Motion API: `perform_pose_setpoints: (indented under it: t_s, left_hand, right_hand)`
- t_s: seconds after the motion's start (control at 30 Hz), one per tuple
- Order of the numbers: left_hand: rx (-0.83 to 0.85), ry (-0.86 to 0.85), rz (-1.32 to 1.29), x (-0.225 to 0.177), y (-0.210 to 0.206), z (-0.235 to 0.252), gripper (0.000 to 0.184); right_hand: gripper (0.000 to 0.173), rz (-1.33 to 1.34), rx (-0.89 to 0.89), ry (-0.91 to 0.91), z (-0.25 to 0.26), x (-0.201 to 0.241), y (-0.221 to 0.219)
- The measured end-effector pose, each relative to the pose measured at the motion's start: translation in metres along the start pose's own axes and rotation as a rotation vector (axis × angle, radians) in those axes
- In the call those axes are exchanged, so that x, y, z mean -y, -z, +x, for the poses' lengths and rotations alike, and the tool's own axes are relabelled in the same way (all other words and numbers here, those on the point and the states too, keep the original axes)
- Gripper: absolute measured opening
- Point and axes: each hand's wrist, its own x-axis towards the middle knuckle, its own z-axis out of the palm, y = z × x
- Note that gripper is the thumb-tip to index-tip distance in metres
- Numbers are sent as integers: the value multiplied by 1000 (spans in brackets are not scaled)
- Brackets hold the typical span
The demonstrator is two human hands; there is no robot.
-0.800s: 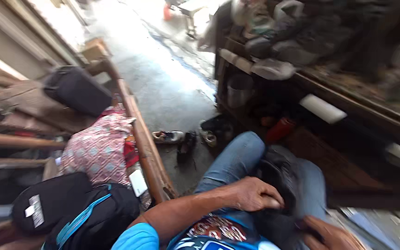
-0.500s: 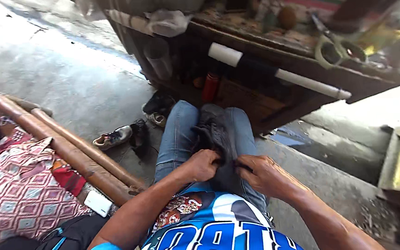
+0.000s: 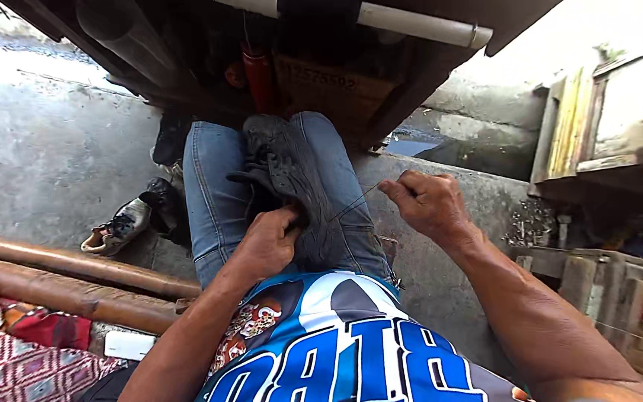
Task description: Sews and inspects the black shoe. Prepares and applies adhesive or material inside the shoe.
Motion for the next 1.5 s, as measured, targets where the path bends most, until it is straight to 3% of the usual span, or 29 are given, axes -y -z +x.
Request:
perform_pose_setpoints:
  t_s: [0.1, 0.17, 0.27, 0.37, 0.47, 0.57, 0.67, 0.73, 0.8, 0.93, 1.03, 1.13, 1.2, 1.3, 1.37, 1.5]
  left_hand:
    - [-36, -35, -91, 5, 4, 0, 9]
    - [-48, -44, -206, 12, 12, -2, 10]
    - [-51, -36, -296, 24, 21, -11, 12]
    - [-69, -50, -250, 25, 21, -14, 12]
    - [-94, -46, -184, 22, 21, -19, 11]
    - [-135, -34, -145, 19, 20, -22, 13]
    - [-150, -53, -120, 17, 21, -24, 16]
    - [-167, -73, -29, 17, 23, -25, 14]
    - [-180, -72, 57, 16, 26, -28, 13]
    - [-178, -54, 108, 17, 28, -29, 12]
    - [-181, -66, 125, 18, 27, -27, 11]
    - [-178, -66, 155, 16, 27, -27, 11]
    - [-174, -70, 167, 17, 27, -27, 11]
    - [-164, -55, 179, 18, 27, -26, 11]
    - [-154, -27, 200, 18, 27, -25, 9]
    - [-155, -26, 307, 15, 27, -26, 21]
  right_hand:
    - [40, 167, 10, -73, -8, 6, -8]
    - [26, 475, 121, -104, -9, 16, -6]
    - [33, 908, 305, -128, -10, 39, -6]
    - [30, 1118, 533, -39, -9, 51, -12]
    - [31, 1003, 742, 141, -5, 52, -13]
    - [41, 503, 727, 176, -7, 48, -1]
    - [51, 258, 354, 127, -10, 51, 0]
    - [43, 187, 147, 122, -9, 58, -8]
    - [20, 178, 152, 117, -11, 61, -16]
    - [15, 354, 396, 82, -15, 59, -28]
    - [15, 812, 574, -46, -17, 50, -6]
    - [12, 1189, 570, -103, -20, 29, 37]
    - [11, 1081, 451, -127, -22, 9, 57]
    - [10, 443, 282, -210, -22, -9, 58]
    - [14, 179, 267, -212, -20, -6, 43]
    - [51, 390, 298, -142, -13, 50, -2]
